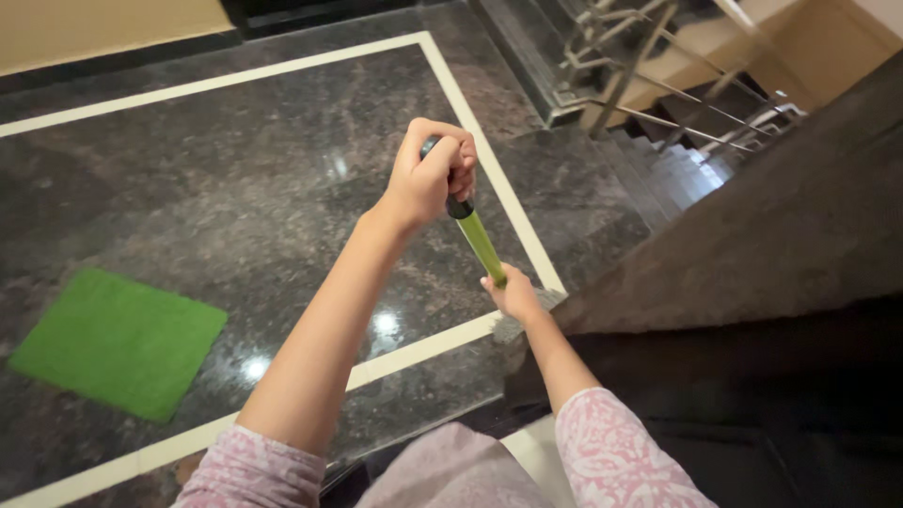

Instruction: The person mops the dark granite floor of a hallway and entryway using a green-handled mop, moving across the floor and then through a doorway into a bedroom to continue mopping a small area of light-colored tile.

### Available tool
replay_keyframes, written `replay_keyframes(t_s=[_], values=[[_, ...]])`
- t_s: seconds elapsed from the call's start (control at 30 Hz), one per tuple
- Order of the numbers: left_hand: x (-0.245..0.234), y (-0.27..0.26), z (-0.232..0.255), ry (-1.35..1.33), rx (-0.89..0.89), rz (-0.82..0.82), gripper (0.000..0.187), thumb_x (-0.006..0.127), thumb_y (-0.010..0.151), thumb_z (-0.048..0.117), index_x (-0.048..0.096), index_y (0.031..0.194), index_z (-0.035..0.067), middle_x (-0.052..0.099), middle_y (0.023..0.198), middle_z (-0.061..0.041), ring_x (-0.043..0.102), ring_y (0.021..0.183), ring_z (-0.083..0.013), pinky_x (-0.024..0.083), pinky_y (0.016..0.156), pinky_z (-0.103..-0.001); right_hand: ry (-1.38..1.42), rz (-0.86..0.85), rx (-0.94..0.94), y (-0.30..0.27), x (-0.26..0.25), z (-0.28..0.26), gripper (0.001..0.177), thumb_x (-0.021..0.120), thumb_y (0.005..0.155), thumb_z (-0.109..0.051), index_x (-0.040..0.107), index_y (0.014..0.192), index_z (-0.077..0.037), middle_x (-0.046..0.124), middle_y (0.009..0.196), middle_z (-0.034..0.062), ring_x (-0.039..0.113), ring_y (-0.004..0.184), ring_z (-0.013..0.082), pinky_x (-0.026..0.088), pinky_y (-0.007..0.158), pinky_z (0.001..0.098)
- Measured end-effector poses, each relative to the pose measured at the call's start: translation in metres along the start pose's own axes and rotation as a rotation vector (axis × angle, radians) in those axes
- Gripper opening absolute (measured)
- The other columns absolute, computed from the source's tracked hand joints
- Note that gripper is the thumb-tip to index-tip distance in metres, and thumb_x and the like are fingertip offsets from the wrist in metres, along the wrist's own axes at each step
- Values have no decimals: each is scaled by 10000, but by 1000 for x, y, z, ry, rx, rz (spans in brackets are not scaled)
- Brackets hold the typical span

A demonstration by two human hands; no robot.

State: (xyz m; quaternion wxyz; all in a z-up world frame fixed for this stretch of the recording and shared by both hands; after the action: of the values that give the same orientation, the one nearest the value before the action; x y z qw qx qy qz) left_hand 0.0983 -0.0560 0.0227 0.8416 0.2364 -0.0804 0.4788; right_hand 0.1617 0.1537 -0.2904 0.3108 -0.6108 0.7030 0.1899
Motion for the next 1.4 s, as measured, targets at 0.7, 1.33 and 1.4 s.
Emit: replay_keyframes(t_s=[0.7, 1.33, 1.4], values=[[52, -168, 132, 1021, 296, 617, 277, 598, 885, 192, 719, 894, -58, 721, 830, -251, 748, 777, -330, 596, 762, -392, 303, -340, -111, -136, 199, -121, 285, 771, 830, -251, 717, 1015, -42, 759, 943, 106, 709, 875, 188, 544, 782, 361], [14, -226, 170, 748, 147, 472, 262, 515, 890, 95, 675, 708, -7, 582, 561, -24, 552, 470, -86, 420, 428, -248, -68, -10, -835, -193, -21, -183, 356, 662, 774, -38, 737, 1118, -90, 740, 1084, 160, 722, 956, 346, 579, 816, 414], [-2, -235, 174, 695, 163, 496, 258, 500, 903, 79, 639, 706, -13, 561, 583, -27, 527, 484, -92, 399, 438, -252, -188, 377, -1054, -202, -123, -192, 229, 698, 784, -36, 751, 1000, -91, 757, 1026, 86, 737, 887, 269, 568, 697, 354]])
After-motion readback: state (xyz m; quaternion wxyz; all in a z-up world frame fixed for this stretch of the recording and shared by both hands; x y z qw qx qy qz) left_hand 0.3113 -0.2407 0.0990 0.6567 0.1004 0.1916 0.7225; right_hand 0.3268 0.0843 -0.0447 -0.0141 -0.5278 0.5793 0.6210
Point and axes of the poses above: each hand's wrist, its own y-axis towards the middle knuckle, its own x-axis out of the palm, z = x × y, the point moved 1 cm from there along y, towards the middle knuckle
